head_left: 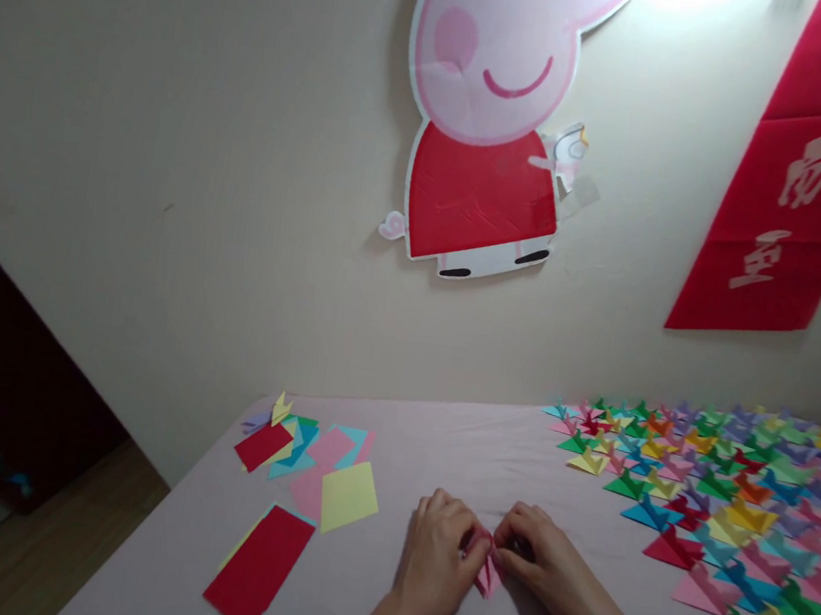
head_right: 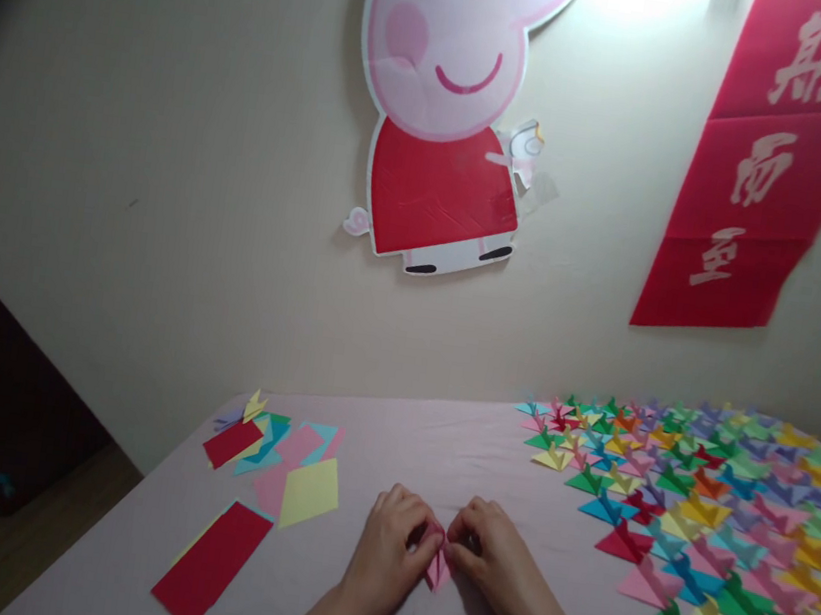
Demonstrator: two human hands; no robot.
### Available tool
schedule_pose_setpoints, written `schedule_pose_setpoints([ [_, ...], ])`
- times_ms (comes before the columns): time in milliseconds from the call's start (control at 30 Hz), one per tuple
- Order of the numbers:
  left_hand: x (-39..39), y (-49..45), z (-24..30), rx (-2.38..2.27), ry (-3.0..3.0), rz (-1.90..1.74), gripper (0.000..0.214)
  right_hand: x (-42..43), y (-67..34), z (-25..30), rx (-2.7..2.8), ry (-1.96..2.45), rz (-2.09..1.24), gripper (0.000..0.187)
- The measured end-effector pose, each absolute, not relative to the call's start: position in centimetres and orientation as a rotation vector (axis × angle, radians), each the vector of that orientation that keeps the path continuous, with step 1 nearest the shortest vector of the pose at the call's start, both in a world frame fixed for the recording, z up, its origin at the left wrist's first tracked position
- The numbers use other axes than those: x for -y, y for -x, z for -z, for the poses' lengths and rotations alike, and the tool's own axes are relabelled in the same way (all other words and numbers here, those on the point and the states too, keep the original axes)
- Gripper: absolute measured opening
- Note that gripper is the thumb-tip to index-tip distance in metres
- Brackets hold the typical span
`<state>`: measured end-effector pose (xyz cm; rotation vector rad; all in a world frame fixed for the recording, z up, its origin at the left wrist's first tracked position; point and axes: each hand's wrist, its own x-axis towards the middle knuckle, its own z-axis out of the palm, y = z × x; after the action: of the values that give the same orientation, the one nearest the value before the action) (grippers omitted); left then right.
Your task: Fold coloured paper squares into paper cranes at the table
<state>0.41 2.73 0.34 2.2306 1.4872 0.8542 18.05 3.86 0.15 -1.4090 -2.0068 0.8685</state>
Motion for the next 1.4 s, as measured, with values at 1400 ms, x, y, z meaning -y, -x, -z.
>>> schedule_pose_setpoints([
  [1400, -3.9, -0.1, -0.8, -1.295, -2.054, -0.874, 0.009, -4.8, -16.6, -0.7, 1.990, 1.502, -0.652, 0.009],
])
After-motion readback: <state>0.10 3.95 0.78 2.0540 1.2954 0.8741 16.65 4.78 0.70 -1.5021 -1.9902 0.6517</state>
